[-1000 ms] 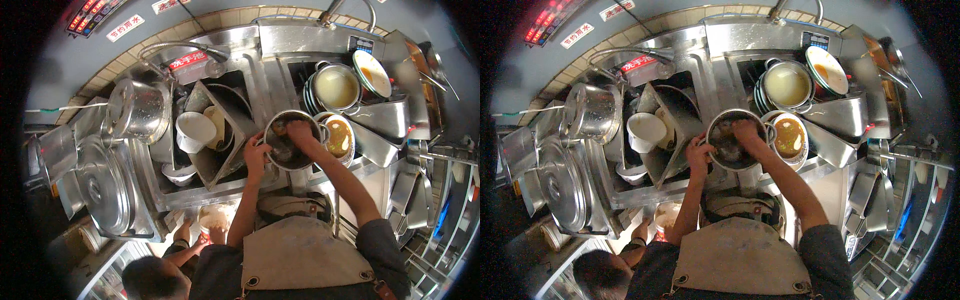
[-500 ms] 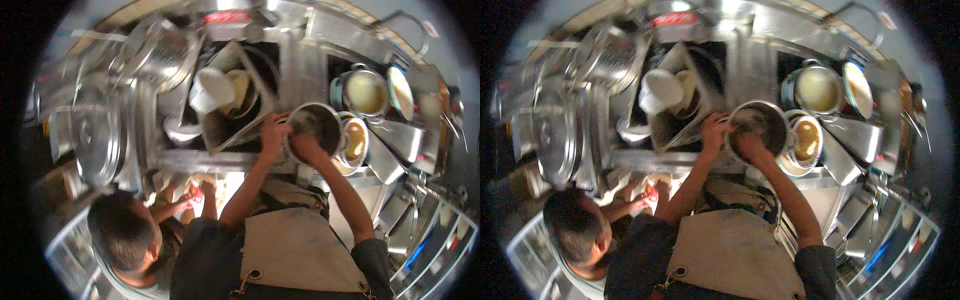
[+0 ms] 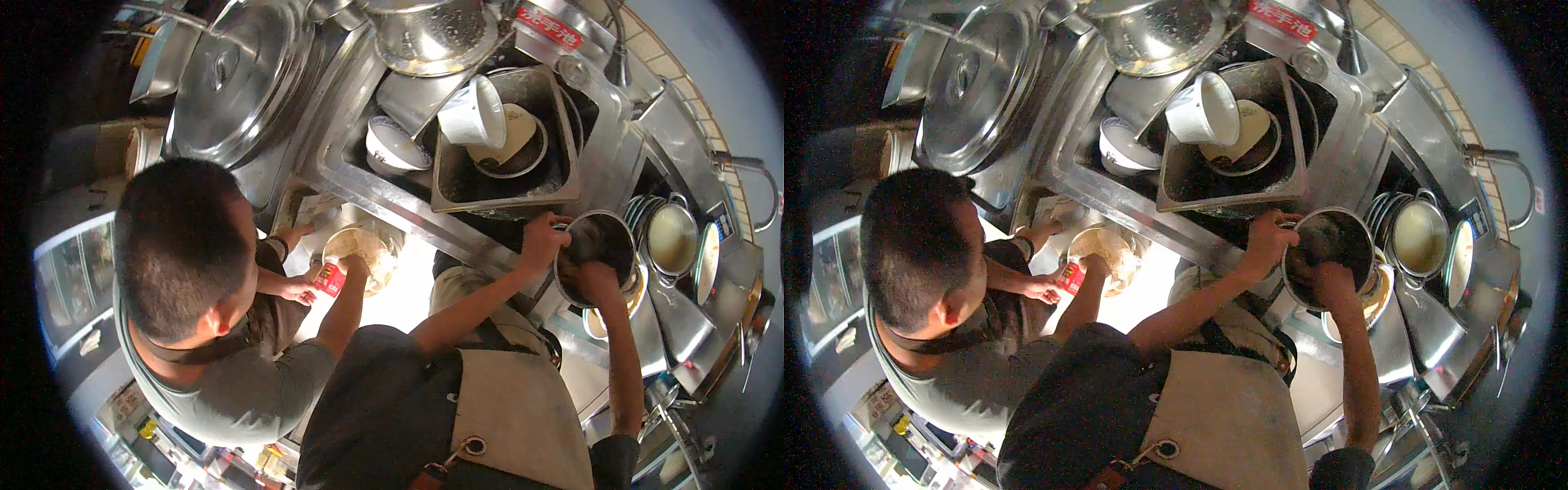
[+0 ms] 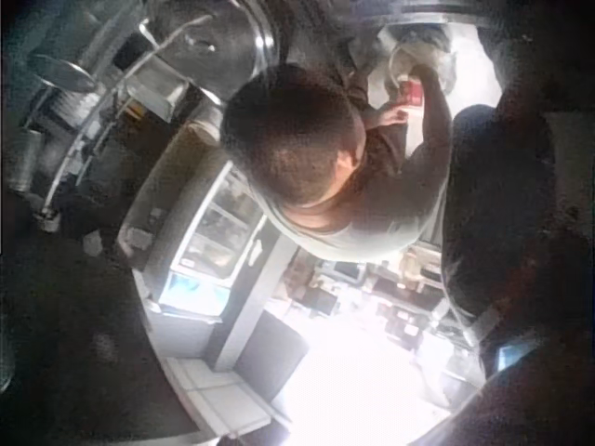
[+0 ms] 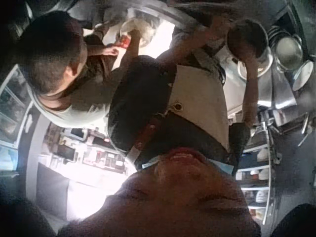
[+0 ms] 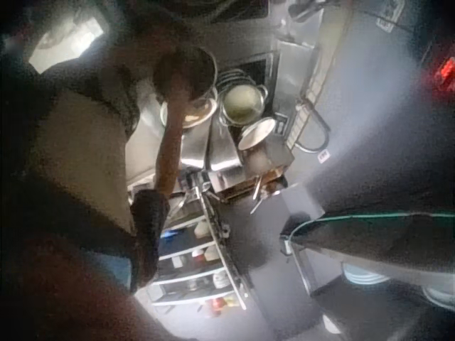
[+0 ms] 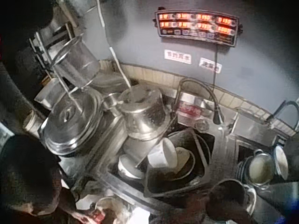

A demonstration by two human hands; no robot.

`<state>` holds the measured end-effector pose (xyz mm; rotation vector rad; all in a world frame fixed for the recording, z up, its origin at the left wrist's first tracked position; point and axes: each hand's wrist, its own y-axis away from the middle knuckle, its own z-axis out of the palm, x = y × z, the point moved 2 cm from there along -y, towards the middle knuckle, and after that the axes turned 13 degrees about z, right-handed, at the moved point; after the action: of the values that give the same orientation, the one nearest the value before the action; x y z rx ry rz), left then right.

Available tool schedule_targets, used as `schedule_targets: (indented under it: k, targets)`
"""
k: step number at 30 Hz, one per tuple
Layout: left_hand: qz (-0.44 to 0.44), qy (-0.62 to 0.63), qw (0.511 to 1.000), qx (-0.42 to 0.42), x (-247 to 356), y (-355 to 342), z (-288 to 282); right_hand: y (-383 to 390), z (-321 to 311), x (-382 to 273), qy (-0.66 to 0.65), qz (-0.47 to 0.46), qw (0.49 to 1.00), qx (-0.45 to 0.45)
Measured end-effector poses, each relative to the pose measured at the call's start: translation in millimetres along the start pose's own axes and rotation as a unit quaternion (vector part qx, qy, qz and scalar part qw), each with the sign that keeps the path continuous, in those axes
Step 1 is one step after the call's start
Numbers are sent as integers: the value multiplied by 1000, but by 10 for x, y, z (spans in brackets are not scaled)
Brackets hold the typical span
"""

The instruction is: The person washes various kitchen items including plates, bowls, and metal pots in a commercial kitchen sink using a sponge and running water. They scrub each item and place them in a drying area.

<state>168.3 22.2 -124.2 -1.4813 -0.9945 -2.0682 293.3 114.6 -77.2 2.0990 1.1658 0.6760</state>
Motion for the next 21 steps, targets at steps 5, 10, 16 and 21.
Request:
schedule_targets:
  k: [5, 10, 16, 21]
  targets:
    - [82, -13, 996, 23, -86, -9, 36, 61, -188, 185, -157, 80, 982, 61]
    - [66, 0, 998, 4, -31, -57, 26, -147, -184, -65, -440, -13, 895, 74]
    - [90, 37, 995, 37, -249, -21, 134, -301, 263, -229, -414, -48, 894, 166]
    - [148, -58, 986, 40, -39, 68, 192, -449, 278, -97, -310, 30, 924, 220]
